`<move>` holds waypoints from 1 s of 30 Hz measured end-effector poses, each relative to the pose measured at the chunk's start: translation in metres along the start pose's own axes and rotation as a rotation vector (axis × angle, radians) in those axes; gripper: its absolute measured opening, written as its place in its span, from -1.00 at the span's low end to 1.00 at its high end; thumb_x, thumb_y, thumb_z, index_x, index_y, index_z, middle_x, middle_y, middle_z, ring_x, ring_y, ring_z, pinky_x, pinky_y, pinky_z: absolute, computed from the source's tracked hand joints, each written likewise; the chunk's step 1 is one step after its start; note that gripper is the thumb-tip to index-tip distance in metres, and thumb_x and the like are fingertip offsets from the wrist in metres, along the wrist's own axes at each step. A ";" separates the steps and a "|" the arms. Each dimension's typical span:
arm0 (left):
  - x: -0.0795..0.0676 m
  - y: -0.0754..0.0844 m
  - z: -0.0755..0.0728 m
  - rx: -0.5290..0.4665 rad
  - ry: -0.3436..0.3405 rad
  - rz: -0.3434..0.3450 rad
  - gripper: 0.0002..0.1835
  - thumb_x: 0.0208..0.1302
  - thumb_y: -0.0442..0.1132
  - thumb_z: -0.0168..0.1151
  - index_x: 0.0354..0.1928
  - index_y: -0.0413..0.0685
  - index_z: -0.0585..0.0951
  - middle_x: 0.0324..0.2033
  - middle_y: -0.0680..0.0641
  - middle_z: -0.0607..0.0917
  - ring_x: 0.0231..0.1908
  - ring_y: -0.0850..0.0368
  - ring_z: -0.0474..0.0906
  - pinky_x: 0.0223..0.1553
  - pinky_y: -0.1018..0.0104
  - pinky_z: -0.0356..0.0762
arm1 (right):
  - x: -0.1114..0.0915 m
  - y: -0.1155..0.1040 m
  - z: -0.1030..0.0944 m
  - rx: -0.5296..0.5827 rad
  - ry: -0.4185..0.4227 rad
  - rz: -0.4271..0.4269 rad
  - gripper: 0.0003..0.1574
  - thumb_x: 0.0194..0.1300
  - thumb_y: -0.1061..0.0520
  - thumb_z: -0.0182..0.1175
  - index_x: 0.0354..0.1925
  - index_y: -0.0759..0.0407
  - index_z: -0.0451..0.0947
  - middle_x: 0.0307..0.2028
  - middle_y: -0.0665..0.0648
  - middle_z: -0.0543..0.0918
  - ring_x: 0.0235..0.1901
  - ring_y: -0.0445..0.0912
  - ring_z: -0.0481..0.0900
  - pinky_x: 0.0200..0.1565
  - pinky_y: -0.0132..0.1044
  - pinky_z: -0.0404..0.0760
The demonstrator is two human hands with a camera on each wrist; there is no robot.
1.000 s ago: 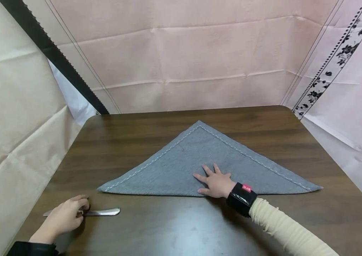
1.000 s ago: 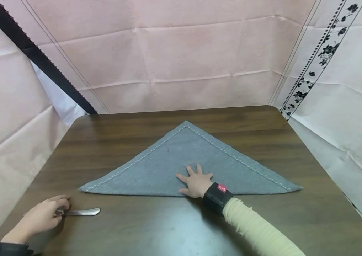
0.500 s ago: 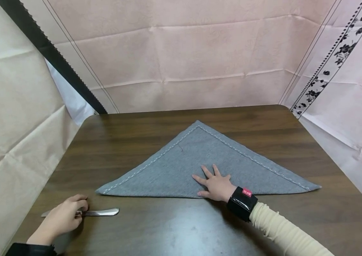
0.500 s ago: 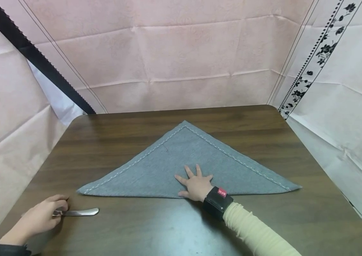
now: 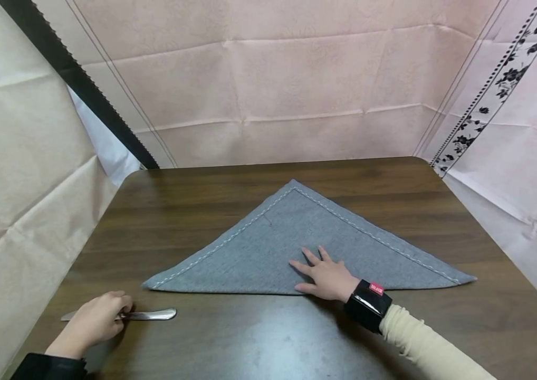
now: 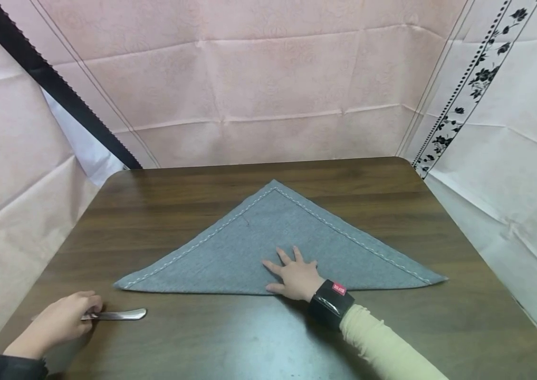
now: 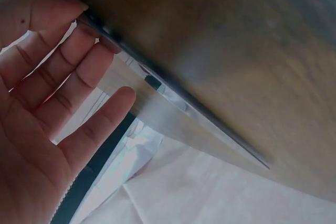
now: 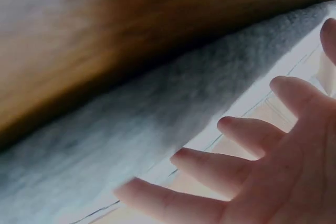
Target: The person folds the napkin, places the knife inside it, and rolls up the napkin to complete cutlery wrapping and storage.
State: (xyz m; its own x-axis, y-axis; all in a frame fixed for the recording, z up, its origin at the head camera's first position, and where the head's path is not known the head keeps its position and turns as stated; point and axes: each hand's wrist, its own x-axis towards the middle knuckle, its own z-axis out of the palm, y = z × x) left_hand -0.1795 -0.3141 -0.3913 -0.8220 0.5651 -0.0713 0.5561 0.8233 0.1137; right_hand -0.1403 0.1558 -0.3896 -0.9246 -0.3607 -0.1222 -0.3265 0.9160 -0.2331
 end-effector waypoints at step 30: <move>0.006 -0.009 0.010 -0.010 0.083 0.153 -0.52 -0.37 -0.59 0.17 -0.60 0.09 0.15 -0.59 0.17 0.12 -0.59 0.30 0.02 -0.55 0.34 -0.03 | -0.138 0.123 0.006 -0.020 0.045 0.367 0.02 0.16 -0.41 -0.03 0.30 0.28 0.16 0.25 0.49 0.08 0.18 0.47 -0.01 -0.19 0.50 0.10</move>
State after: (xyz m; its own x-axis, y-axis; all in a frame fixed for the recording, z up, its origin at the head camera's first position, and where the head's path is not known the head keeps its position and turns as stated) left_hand -0.1880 -0.3172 -0.4024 -0.7354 0.6770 0.0299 0.6746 0.7272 0.1272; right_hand -0.0518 0.3173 -0.4072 -0.9885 0.0005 -0.1515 0.0254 0.9864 -0.1625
